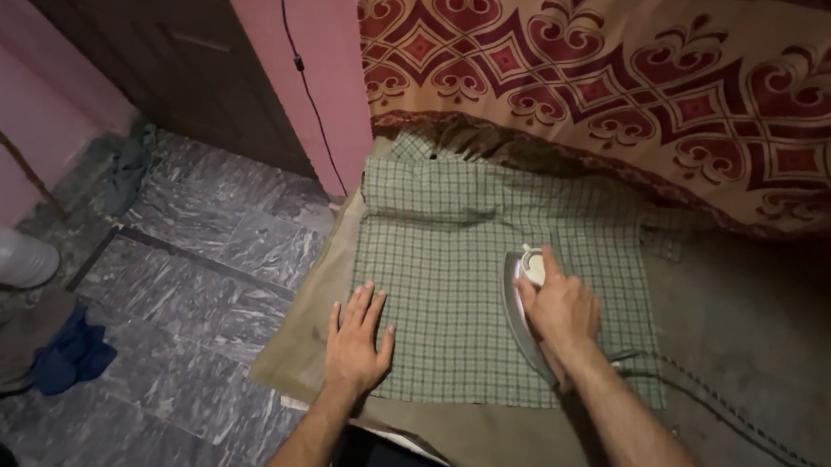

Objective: Ironing and folding a checkered shirt on a padded surface.

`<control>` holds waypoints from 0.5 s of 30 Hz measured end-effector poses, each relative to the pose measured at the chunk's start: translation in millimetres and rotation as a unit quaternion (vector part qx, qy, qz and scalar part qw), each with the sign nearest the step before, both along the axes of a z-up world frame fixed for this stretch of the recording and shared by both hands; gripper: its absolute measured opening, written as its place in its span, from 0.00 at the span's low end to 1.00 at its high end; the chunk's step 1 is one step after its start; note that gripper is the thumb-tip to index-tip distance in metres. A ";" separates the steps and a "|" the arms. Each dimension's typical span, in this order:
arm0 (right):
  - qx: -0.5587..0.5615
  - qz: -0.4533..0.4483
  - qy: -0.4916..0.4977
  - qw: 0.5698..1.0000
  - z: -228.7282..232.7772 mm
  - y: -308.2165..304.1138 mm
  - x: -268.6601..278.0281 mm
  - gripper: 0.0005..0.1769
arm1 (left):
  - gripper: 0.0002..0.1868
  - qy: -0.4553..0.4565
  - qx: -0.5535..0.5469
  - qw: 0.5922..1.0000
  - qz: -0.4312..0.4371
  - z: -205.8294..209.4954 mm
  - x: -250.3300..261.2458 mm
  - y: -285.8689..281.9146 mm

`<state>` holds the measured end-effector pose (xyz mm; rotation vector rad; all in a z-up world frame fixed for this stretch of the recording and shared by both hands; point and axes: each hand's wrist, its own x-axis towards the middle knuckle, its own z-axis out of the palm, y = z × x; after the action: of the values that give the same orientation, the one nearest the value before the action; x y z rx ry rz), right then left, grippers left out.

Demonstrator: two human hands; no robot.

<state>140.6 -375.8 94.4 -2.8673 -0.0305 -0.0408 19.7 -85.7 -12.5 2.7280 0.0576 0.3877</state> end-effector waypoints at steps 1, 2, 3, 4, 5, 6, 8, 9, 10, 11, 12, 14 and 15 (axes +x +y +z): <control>0.000 -0.002 0.000 1.000 -0.9 -2.0 6.2 0.41 | 0.34 0.000 0.000 1.000 -0.002 0.6 0.6 -0.1; -0.001 -0.001 -0.008 1.000 -1.8 -3.9 11.8 0.40 | 0.34 0.000 -0.009 1.000 -0.001 1.2 0.3 0.0; -0.001 0.000 -0.016 1.000 -2.8 -5.7 17.1 0.40 | 0.34 0.000 -0.017 1.000 0.001 1.8 -0.2 0.1; -0.001 -0.001 -0.015 1.000 -3.8 -7.1 23.2 0.40 | 0.34 0.001 -0.017 1.000 0.000 1.8 0.0 0.1; -0.004 0.001 -0.022 1.000 -4.7 -8.7 29.0 0.40 | 0.34 -0.001 -0.014 1.000 0.001 1.9 0.0 0.1; -0.006 0.003 -0.029 1.000 -5.3 -9.9 34.5 0.40 | 0.34 -0.003 -0.011 1.000 0.003 2.4 -0.1 0.6; -0.002 -0.005 -0.029 1.000 -3.5 -9.2 44.8 0.40 | 0.34 -0.003 -0.008 1.000 -0.001 0.5 -0.2 1.2; 0.001 -0.012 -0.029 0.999 -2.3 -9.6 49.5 0.40 | 0.34 -0.004 -0.006 1.000 -0.003 -0.3 -0.3 1.1; 0.002 -0.015 -0.031 0.999 1.1 -9.2 51.5 0.40 | 0.34 -0.006 -0.006 1.000 -0.006 -0.5 -0.3 1.0; 0.008 -0.024 -0.024 0.999 4.5 -8.8 53.4 0.39 | 0.34 -0.015 -0.005 1.000 -0.006 -0.6 -0.6 0.9; 0.016 -0.031 -0.019 0.999 7.8 -7.7 56.4 0.39 | 0.33 -0.026 -0.004 1.000 -0.005 -0.7 -0.4 1.1; 0.025 -0.029 -0.022 0.999 1.5 -11.1 57.6 0.39 | 0.33 -0.021 -0.007 1.000 -0.008 -0.7 -0.7 1.0; 0.035 -0.026 -0.023 0.999 -1.8 -12.0 58.1 0.39 | 0.33 -0.015 -0.011 1.000 -0.008 -0.6 -1.1 1.6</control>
<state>198.7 -387.8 92.6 -2.7975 0.0355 -0.1150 18.6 -84.1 -13.1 2.6980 0.0310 0.4218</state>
